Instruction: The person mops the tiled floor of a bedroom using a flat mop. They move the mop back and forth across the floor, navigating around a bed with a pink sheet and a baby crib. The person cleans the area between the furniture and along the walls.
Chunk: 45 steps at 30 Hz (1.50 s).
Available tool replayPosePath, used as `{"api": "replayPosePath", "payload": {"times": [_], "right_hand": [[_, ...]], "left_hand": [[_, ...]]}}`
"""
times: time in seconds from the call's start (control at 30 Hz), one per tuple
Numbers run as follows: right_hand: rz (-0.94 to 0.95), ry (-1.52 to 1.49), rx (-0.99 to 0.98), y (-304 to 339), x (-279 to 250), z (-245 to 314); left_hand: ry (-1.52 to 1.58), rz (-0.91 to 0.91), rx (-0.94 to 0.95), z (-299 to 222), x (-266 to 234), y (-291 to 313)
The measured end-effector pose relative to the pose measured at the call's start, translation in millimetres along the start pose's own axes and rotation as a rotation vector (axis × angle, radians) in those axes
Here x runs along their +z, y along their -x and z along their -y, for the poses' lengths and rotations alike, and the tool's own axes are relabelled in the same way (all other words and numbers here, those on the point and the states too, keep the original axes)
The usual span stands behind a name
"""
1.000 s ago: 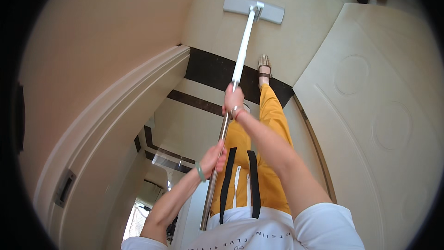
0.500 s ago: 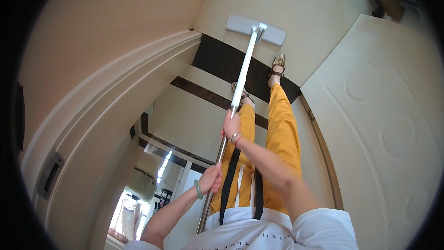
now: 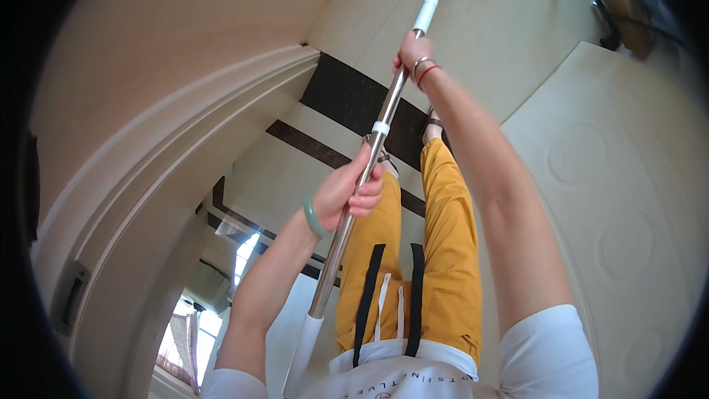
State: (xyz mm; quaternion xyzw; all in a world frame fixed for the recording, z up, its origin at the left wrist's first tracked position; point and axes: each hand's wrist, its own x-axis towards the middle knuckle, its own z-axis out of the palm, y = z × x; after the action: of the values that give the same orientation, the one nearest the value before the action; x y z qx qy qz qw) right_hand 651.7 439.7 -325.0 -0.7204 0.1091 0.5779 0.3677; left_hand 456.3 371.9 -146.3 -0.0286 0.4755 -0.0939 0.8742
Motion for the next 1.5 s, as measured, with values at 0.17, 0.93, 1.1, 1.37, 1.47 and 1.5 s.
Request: {"api": "replayPosePath", "payload": {"times": [0.17, 0.93, 1.1, 1.37, 1.47, 1.5], "right_hand": [[0.008, 0.086, -0.028, 39, 7, -66], [0.174, 0.092, 0.009, 131, 14, -232], [0.077, 0.132, 0.018, 52, 7, -139], [0.072, 0.186, 0.021, 47, -3, -156], [0.114, 0.177, 0.022, 70, 1, -201], [0.109, 0.224, 0.027, 85, 3, -211]], "left_hand": [[0.097, -0.097, -0.041, 62, -13, 25], [0.056, -0.253, -0.175, 195, -75, 92], [-0.004, -0.155, -0.033, 128, -57, 17], [0.064, -0.207, 0.007, 155, -57, 2], [0.103, -0.228, -0.022, 188, -72, 23], [0.112, -0.238, -0.028, 201, -79, 30]]}}
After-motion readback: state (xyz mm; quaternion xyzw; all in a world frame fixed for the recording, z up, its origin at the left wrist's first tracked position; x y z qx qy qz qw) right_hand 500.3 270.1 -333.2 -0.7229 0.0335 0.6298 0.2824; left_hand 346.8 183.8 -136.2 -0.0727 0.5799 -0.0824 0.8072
